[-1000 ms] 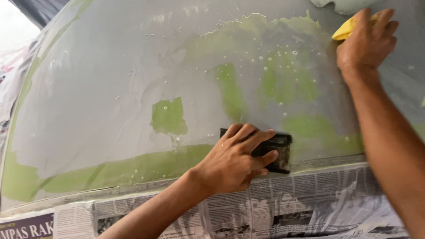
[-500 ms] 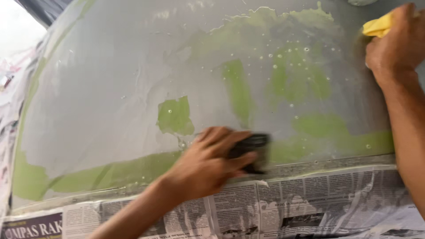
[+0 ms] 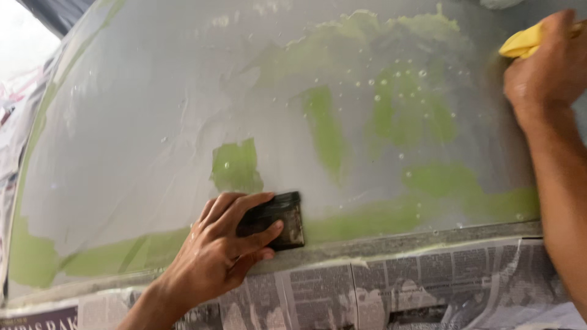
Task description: The person uses a sanding block to smooth a green-painted surface, likely a vehicle hood, while holding a yellow cloth in the other hand. The person repeatedly rubs the sanding block over the wet surface and occasionally wipes the area with the cloth.
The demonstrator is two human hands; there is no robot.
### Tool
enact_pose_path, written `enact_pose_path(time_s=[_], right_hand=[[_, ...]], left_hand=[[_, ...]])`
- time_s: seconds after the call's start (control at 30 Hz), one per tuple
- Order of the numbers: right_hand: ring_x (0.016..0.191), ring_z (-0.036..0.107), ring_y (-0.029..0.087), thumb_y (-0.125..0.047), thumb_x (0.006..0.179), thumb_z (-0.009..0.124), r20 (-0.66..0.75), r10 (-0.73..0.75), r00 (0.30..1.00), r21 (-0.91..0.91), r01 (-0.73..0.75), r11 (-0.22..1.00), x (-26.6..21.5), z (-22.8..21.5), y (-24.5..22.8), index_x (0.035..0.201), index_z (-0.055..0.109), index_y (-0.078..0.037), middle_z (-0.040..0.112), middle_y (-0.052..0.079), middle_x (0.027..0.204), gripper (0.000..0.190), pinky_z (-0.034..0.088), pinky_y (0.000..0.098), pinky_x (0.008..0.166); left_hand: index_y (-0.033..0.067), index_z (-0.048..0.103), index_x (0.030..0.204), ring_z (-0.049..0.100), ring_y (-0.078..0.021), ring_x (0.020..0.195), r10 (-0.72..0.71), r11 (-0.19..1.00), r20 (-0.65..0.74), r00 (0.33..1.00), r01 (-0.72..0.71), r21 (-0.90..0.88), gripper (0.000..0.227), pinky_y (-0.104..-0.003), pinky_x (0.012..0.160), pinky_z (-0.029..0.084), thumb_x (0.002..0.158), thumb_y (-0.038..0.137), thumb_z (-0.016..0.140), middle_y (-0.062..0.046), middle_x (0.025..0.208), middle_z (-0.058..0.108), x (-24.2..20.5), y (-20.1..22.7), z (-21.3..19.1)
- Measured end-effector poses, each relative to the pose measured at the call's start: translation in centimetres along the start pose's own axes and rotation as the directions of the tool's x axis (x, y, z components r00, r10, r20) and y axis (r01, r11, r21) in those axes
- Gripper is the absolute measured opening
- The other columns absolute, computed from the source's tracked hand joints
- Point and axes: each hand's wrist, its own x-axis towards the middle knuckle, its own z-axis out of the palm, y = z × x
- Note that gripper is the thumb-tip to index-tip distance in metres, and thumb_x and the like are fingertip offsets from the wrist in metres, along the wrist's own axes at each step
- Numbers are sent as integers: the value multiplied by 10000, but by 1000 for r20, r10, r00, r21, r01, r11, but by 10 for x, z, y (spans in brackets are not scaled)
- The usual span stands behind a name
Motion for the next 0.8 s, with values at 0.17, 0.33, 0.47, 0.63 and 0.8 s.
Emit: enact_pose_path(time_s=[0.17,0.33,0.47,0.63,0.8], right_hand=[[1073,585,292,-10,754,794,-4,13,1000,-133,-14,991,15,29,-4,1002,558,-95,505,123,1189,352,480,426,762],[1070,577,297,-46,734,828,2,-4,1000,-20,4,1000,-14,9,19,1080,566,-46,485,143,1194,434,486,430,759],[1026,583,300,20,685,765,-25,9,1000,-71,-11,997,2,15,-4,988,552,-86,508,152,1201,385,475,396,680],[1047,595,296,-4,739,782,-34,-37,999,-54,35,998,9,-29,-21,1114,567,-70,532,148,1192,438,524,407,787],[1055,606,313,-4,765,787,-9,15,1000,30,-15,999,3,-30,-15,1174,561,-54,546,162,1191,471,529,420,798]], left_hand=[[258,742,1176,510,-318,1267,117,993,22,993,-117,-2,270,-550,1062,456,906,268,745,-140,1453,521,47,14,50],[261,694,1269,537,-301,1242,49,999,29,998,-48,-24,396,-530,1041,470,885,337,748,-142,1443,539,6,3,8],[259,698,1276,546,-298,1150,57,998,-16,998,-57,19,407,-525,937,467,880,334,757,-154,1392,546,15,-6,12],[190,678,1302,539,-328,1245,186,982,84,979,-184,-29,398,-518,1032,478,929,311,746,-168,1500,522,57,18,59],[269,721,1219,526,-319,1237,17,999,24,1000,-16,-29,370,-523,1028,454,864,367,759,-146,1451,536,15,17,20]])
